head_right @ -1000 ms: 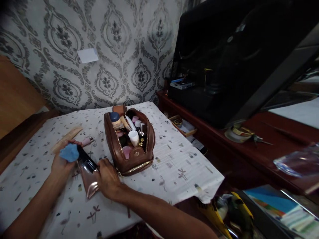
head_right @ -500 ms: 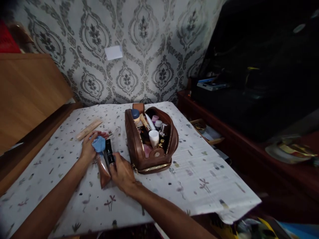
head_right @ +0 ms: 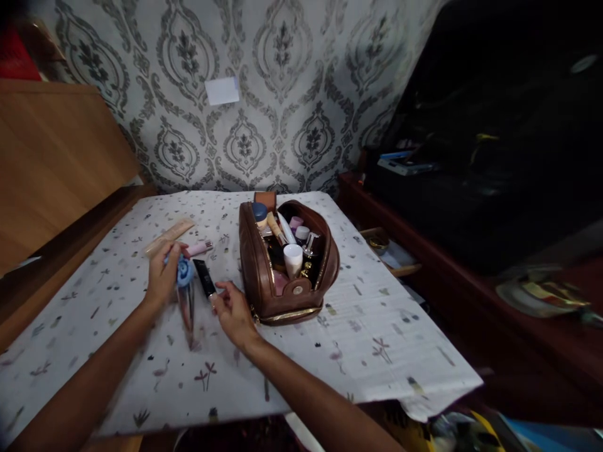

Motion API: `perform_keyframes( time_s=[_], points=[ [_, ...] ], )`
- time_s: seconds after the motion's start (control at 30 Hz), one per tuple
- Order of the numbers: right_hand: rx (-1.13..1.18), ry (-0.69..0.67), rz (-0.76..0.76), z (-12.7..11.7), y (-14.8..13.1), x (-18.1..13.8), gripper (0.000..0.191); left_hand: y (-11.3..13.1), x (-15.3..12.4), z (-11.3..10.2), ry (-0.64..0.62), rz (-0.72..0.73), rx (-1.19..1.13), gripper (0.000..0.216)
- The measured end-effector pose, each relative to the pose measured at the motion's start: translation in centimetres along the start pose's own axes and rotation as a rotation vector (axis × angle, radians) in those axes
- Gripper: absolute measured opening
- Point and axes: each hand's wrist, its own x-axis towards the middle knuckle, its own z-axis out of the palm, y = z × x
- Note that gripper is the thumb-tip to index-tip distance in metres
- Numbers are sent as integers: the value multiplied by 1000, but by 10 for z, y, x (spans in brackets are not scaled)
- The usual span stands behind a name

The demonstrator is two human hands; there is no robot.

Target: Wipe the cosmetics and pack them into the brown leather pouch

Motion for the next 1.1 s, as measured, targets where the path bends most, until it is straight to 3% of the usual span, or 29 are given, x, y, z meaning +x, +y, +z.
perform_keyframes(
  time_s=[0.17, 0.3, 0.53, 0.7, 0.9, 1.1],
  points=[
    [425, -91, 110, 0, -10, 1, 57, 21, -27, 13, -280, 459, 224, 22],
    [610, -191, 185, -5, -25, -4, 55, 21, -29, 18, -256, 611, 240, 18],
    [657, -310, 224, -5, -28, -9, 60, 20, -10, 6, -13, 323, 162, 24],
    [642, -327, 214, -4, -27, -8, 59, 19, -4, 0, -31, 72, 100, 31],
    [498, -313, 205, -4, -23, -8, 57, 18, 1, -3, 50, 40, 59, 34],
    [322, -282, 159, -5, -11, -6, 71, 16, 4, -6, 75, -43, -123, 31]
  ],
)
